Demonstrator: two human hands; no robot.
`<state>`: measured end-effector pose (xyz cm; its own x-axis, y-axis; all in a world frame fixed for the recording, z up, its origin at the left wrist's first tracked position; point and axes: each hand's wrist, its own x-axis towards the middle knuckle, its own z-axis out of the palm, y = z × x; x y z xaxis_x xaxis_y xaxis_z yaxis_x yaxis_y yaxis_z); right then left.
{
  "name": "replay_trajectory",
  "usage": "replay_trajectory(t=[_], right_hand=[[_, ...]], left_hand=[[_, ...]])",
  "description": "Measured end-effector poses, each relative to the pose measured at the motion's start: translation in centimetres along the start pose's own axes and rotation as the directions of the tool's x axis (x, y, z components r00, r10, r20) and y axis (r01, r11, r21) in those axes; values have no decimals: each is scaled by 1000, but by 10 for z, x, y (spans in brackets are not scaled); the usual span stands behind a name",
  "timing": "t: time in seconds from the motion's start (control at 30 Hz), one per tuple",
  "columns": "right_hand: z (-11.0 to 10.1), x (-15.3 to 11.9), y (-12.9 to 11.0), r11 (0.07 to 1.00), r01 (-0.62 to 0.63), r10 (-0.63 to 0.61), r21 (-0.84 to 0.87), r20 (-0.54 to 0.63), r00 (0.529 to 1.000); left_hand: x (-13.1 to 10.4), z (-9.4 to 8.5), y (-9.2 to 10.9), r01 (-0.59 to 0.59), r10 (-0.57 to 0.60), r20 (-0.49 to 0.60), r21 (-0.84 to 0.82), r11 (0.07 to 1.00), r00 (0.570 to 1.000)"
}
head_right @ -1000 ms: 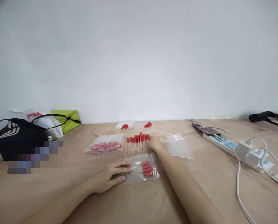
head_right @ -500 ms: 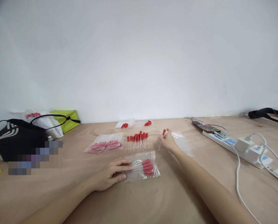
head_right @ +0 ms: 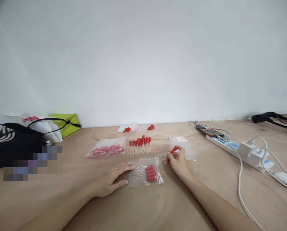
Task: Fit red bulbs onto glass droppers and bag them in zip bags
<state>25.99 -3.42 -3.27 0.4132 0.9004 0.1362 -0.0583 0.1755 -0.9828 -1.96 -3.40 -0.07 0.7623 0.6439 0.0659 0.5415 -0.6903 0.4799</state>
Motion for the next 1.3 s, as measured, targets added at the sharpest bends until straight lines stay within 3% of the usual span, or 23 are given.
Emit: replay_trajectory(t=[0.4, 0.63, 0.8, 1.03, 1.23, 1.3], right_hand=[[8, -8, 5, 998, -58, 55, 35, 75, 996], [7, -13, -1, 989, -101, 96, 106, 52, 994], [8, -19, -3, 965, -207, 177, 160, 185, 967], [9, -22, -5, 973, -220, 228, -65, 379, 897], [16, -17, -4, 954, -223, 290, -202, 419, 860], [19, -16, -3, 947, -221, 301, -235, 395, 868]], left_hand=[[1, 1, -1, -9, 9, -13, -12, 1000, 1000], [0, 1, -1, -5, 5, -14, -31, 1000, 1000], [0, 3, -3, 0, 0, -22, -17, 1000, 1000], [0, 3, -2, -5, 5, -32, -15, 1000, 999], [0, 3, -4, -4, 4, -19, 9, 1000, 1000], [0, 3, -4, -2, 2, -17, 12, 1000, 1000]])
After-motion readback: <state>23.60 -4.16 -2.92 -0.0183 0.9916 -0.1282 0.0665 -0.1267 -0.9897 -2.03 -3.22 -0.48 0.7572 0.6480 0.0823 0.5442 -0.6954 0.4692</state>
